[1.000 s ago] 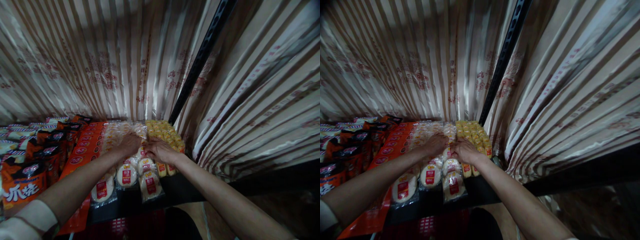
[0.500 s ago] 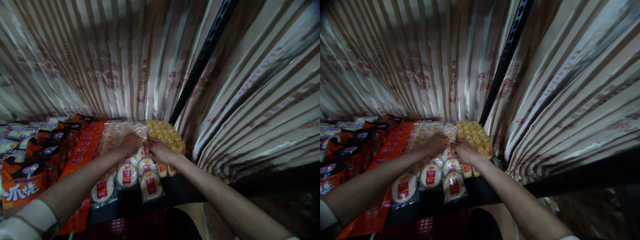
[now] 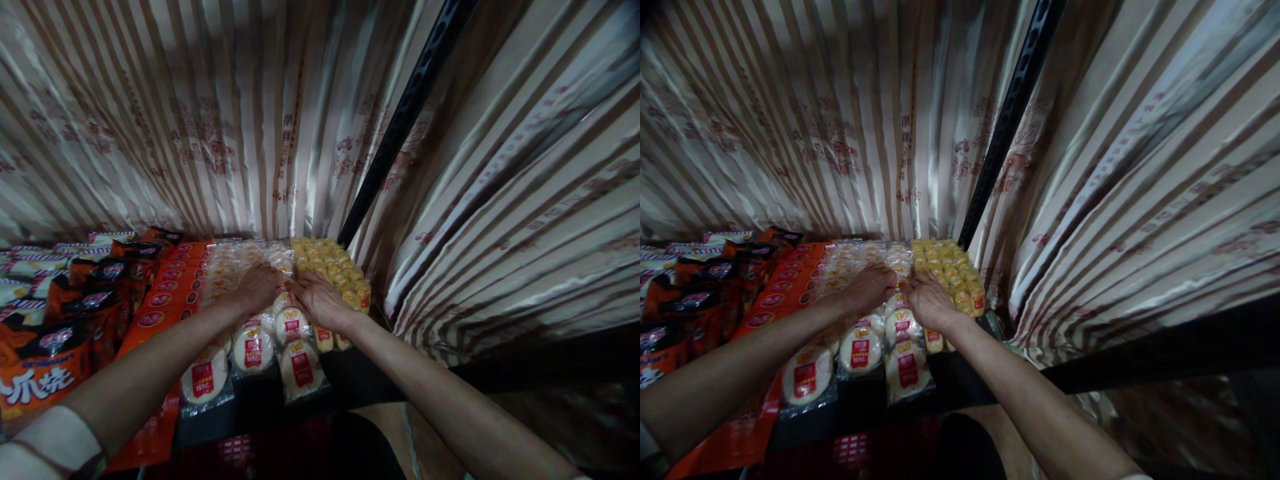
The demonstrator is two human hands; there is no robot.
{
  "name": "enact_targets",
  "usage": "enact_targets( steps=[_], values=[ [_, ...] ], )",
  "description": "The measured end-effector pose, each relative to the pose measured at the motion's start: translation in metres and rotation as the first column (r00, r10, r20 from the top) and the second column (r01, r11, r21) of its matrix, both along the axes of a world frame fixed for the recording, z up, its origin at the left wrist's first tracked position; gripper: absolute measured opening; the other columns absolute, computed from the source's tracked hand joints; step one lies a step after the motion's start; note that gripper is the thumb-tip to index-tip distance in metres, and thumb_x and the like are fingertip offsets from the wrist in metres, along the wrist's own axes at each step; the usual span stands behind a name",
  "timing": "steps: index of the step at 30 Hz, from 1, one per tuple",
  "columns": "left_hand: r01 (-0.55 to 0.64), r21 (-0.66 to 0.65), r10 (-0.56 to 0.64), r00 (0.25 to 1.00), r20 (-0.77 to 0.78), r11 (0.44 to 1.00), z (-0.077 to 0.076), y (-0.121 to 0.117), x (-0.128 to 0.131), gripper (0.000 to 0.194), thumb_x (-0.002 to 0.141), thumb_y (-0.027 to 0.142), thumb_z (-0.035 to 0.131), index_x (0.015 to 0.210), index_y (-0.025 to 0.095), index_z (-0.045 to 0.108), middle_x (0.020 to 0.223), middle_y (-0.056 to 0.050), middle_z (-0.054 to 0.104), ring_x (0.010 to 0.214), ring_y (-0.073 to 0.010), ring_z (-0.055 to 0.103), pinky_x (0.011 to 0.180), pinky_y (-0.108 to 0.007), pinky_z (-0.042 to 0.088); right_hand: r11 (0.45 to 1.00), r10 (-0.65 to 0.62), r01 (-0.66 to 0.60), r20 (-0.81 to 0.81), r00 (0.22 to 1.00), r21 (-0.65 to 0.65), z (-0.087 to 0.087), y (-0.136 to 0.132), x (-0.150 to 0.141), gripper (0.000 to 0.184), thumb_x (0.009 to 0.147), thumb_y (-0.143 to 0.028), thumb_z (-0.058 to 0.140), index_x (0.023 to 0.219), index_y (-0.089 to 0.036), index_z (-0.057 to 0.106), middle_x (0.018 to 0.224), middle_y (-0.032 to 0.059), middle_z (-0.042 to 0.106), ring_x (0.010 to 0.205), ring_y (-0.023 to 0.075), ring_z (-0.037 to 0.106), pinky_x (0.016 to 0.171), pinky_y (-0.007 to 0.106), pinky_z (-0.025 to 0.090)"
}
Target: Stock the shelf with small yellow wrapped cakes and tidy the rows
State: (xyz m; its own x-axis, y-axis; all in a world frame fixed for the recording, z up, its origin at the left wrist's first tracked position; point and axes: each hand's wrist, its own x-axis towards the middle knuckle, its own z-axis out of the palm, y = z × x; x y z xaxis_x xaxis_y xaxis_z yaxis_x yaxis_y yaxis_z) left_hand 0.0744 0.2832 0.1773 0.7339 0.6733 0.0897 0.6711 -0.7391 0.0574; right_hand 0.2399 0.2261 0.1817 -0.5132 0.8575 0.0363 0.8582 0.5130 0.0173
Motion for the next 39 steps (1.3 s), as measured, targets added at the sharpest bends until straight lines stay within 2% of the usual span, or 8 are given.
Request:
enact_targets(
  steps=[8, 13, 16, 21, 24, 28, 33, 39],
  values=[
    [0.083, 0.047, -0.086, 0.994, 0.066, 0.995, -0.006, -0.004, -0.008, 0.011, 0.083, 0.021, 0.050, 0.080, 0.016, 0.060, 0.086, -0.007, 0.063, 0.088, -0.0188, 0.053, 0.086, -0.033, 0.039, 0.999, -0.032, 0.032, 0.008, 0.999, 0.030, -0.006, 0.003, 0.000, 0.029, 0.093, -0.030, 0.038, 0.095, -0.014, 0.061, 0.094, 0.0119, 0.063, 0.097, 0.0241, 0.048, 0.088, 0.039, 0.033],
    [0.140, 0.069, -0.142, 0.989, 0.031, 0.988, 0.001, -0.016, -0.013, 0.014, 0.082, 0.028, 0.055, 0.084, 0.016, 0.061, 0.094, -0.008, 0.061, 0.094, -0.0204, 0.050, 0.087, -0.034, 0.039, 0.998, -0.053, 0.053, 0.001, 0.999, 0.047, -0.005, 0.004, 0.000, 0.026, 0.093, -0.027, 0.038, 0.092, -0.015, 0.061, 0.092, 0.0102, 0.064, 0.096, 0.0231, 0.048, 0.086, 0.038, 0.033],
    [0.170, 0.057, -0.171, 0.985, 0.008, 0.984, 0.003, -0.022, -0.010, 0.013, 0.084, 0.023, 0.052, 0.092, 0.016, 0.061, 0.098, -0.008, 0.061, 0.097, -0.0202, 0.050, 0.088, -0.034, 0.040, 0.998, -0.059, 0.059, -0.020, 0.998, 0.030, -0.005, 0.006, 0.000, 0.024, 0.092, -0.027, 0.041, 0.093, -0.015, 0.062, 0.093, 0.0103, 0.063, 0.096, 0.0227, 0.048, 0.086, 0.037, 0.033],
    [0.210, 0.069, -0.212, 0.977, 0.011, 0.975, -0.009, -0.023, -0.004, 0.015, 0.087, 0.017, 0.047, 0.095, 0.018, 0.059, 0.099, -0.006, 0.062, 0.096, -0.0178, 0.052, 0.087, -0.031, 0.041, 0.997, -0.063, 0.065, -0.061, 0.996, 0.035, -0.007, 0.005, 0.001, 0.022, 0.091, -0.029, 0.045, 0.094, -0.015, 0.062, 0.092, 0.0092, 0.062, 0.096, 0.0226, 0.047, 0.087, 0.037, 0.034],
    [0.206, 0.106, -0.208, 0.978, 0.002, 0.973, -0.015, -0.022, -0.005, 0.016, 0.087, 0.018, 0.047, 0.098, 0.018, 0.059, 0.102, -0.006, 0.061, 0.099, -0.0190, 0.051, 0.088, -0.032, 0.041, 0.993, -0.027, 0.039, -0.103, 0.994, 0.112, -0.008, -0.001, 0.002, 0.023, 0.091, -0.029, 0.044, 0.090, -0.015, 0.062, 0.090, 0.0089, 0.061, 0.095, 0.0219, 0.046, 0.087, 0.036, 0.034],
    [0.215, 0.123, -0.216, 0.976, -0.004, 0.969, -0.013, -0.025, -0.006, 0.018, 0.087, 0.018, 0.048, 0.102, 0.018, 0.058, 0.103, -0.007, 0.060, 0.101, -0.0193, 0.050, 0.090, -0.033, 0.040, 0.984, 0.091, -0.063, -0.160, 0.983, 0.169, -0.008, -0.014, 0.005, 0.026, 0.093, -0.028, 0.041, 0.088, -0.018, 0.064, 0.090, 0.0066, 0.062, 0.093, 0.0201, 0.046, 0.089, 0.034, 0.034],
    [0.200, 0.147, -0.194, 0.980, -0.052, 0.969, -0.008, -0.030, -0.004, 0.015, 0.086, 0.016, 0.049, 0.095, 0.014, 0.060, 0.093, -0.007, 0.061, 0.094, -0.0194, 0.053, 0.084, -0.032, 0.043, 0.983, 0.170, -0.160, -0.128, 0.977, 0.086, -0.005, -0.030, 0.010, 0.021, 0.089, -0.027, 0.050, 0.075, -0.019, 0.063, 0.085, 0.0043, 0.064, 0.090, 0.0190, 0.047, 0.083, 0.033, 0.035],
    [0.199, 0.162, -0.190, 0.979, -0.073, 0.966, -0.007, -0.033, -0.003, 0.012, 0.084, 0.015, 0.051, 0.091, 0.013, 0.061, 0.093, -0.008, 0.062, 0.092, -0.0199, 0.054, 0.085, -0.033, 0.044, 0.985, 0.174, -0.174, -0.017, 0.985, 0.004, -0.005, -0.037, 0.009, 0.017, 0.087, -0.023, 0.052, 0.077, -0.018, 0.064, 0.085, 0.0059, 0.065, 0.092, 0.0203, 0.048, 0.084, 0.035, 0.033]
  ],
)
